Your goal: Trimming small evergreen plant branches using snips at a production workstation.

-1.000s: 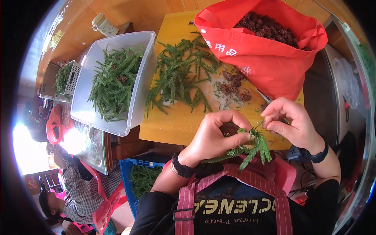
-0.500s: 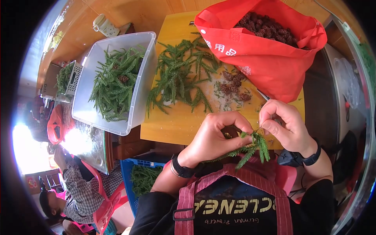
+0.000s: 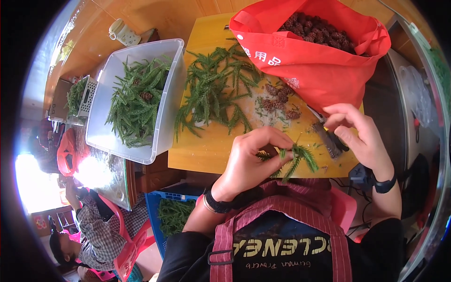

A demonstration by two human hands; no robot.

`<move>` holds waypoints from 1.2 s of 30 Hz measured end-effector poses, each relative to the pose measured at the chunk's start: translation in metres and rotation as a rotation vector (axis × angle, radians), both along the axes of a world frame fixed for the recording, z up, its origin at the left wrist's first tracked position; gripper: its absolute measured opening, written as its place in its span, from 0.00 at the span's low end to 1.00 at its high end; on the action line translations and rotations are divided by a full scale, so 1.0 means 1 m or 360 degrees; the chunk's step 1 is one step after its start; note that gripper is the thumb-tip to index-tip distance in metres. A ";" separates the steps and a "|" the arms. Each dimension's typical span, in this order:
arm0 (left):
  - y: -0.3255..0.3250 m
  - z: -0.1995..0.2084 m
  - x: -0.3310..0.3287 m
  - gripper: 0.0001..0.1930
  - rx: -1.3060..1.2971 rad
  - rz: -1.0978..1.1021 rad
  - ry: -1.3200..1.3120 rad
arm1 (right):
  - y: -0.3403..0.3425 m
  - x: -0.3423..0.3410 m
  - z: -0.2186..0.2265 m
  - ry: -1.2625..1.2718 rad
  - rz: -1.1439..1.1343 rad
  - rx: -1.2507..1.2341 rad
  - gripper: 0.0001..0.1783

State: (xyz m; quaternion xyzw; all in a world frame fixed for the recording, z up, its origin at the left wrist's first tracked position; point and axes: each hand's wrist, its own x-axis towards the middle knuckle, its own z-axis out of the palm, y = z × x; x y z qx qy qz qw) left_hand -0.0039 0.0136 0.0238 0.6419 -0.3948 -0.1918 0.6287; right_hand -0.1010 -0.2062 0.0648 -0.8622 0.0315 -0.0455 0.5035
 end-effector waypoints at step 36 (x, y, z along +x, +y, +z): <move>0.005 0.001 0.001 0.10 -0.0069 0.0051 0.0114 | -0.006 -0.048 0.008 -0.0117 0.0108 -0.0467 0.10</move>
